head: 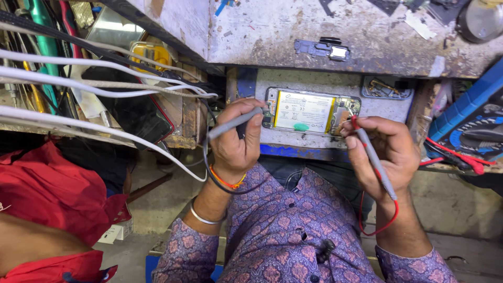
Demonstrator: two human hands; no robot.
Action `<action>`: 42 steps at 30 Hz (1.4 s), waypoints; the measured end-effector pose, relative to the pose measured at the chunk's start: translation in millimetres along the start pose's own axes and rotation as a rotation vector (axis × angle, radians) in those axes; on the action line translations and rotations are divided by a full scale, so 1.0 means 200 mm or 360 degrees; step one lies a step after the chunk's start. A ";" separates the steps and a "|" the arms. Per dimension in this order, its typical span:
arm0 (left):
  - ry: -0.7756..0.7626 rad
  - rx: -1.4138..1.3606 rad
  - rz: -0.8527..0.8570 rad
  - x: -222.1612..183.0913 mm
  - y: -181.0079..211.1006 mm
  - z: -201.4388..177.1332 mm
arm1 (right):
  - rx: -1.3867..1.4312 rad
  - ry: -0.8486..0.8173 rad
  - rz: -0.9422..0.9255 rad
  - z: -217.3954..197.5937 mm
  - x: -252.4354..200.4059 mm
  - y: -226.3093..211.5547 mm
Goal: The person tests the internal components of a mobile phone using a multimeter and subsequently applies heat to the device using a soldering iron.
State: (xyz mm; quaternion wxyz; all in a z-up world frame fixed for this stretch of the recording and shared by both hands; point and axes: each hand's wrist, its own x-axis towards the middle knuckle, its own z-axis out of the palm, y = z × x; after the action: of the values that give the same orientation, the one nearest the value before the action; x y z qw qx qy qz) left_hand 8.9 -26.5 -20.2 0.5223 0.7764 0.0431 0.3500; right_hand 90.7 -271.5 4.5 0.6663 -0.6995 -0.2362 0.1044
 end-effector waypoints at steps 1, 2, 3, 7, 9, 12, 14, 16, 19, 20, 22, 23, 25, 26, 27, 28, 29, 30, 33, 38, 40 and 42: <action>0.0005 0.0004 -0.0008 0.00 0.00 0.00 | -0.0121 0.0052 -0.0021 0.01 0.01 0.02; 0.0019 -0.0007 -0.0057 -0.01 0.00 0.00 | -0.0241 0.0106 -0.0044 0.01 0.02 0.03; 0.0033 -0.0018 -0.0105 -0.01 0.00 -0.01 | -0.0238 0.0099 -0.0039 0.01 0.03 0.03; 0.0003 0.0050 -0.0160 0.00 -0.01 -0.01 | -0.0746 0.0073 -0.0248 -0.01 0.05 0.00; -0.0005 0.0067 -0.0165 0.01 0.00 0.00 | -0.0763 0.0056 -0.0286 0.00 0.08 -0.01; 0.0001 0.0010 -0.0215 0.01 0.00 0.00 | -0.0562 0.0138 -0.0312 0.05 0.11 -0.02; 0.0011 0.0019 -0.0194 0.01 -0.01 0.01 | -0.0446 0.0162 -0.0305 0.07 0.12 -0.03; 0.0019 0.0026 -0.0172 0.01 -0.01 0.01 | -0.0455 0.0156 -0.0315 0.08 0.13 -0.04; 0.0042 -0.0041 -0.0199 0.00 -0.02 0.02 | -0.0493 0.0148 -0.0327 0.08 0.14 -0.05; 0.0035 -0.0011 -0.0195 0.00 -0.02 0.02 | -0.0519 0.0143 -0.0332 0.08 0.14 -0.05; 0.0025 0.0019 -0.0197 0.00 -0.02 0.02 | -0.0579 0.0137 -0.0337 0.09 0.14 -0.05; 0.0027 -0.0004 -0.0198 0.00 -0.02 0.02 | -0.0640 0.0130 -0.0343 0.09 0.14 -0.06; 0.0027 -0.0030 -0.0194 0.00 -0.03 0.03 | -0.0681 0.0133 -0.0343 0.09 0.14 -0.06; 0.0034 -0.0041 -0.0202 -0.01 -0.03 0.03 | -0.0721 0.0132 -0.0344 0.09 0.14 -0.06; 0.0041 -0.0051 -0.0210 -0.01 -0.03 0.03 | -0.0722 0.0133 -0.0344 0.09 0.14 -0.07; 0.0040 -0.0051 -0.0211 -0.01 -0.03 0.03 | -0.0717 0.0140 -0.0342 0.09 0.15 -0.07; 0.0019 -0.0043 -0.0188 -0.01 -0.03 0.02 | -0.0713 0.0147 -0.0340 0.10 0.15 -0.07; -0.0002 -0.0036 -0.0165 -0.01 -0.03 0.02 | -0.0713 0.0146 -0.0339 0.10 0.15 -0.07; -0.0026 0.0000 -0.0152 -0.01 -0.03 0.01 | -0.0738 0.0135 -0.0346 0.10 0.15 -0.07; -0.0015 0.0002 -0.0147 -0.01 -0.04 0.02 | -0.0761 0.0146 -0.0351 0.10 0.15 -0.06; -0.0018 0.0015 -0.0149 -0.01 -0.04 0.02 | -0.0726 0.0161 -0.0356 0.10 0.14 -0.05; -0.0019 0.0003 -0.0138 -0.01 -0.04 0.02 | -0.0692 0.0177 -0.0360 0.09 0.13 -0.04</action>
State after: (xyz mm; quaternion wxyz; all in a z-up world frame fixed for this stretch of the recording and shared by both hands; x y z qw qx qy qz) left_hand 12.3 -27.1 -28.8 0.5365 0.7764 0.0738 0.3224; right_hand 103.5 -243.2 15.8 0.5197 -0.8001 -0.2929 -0.0627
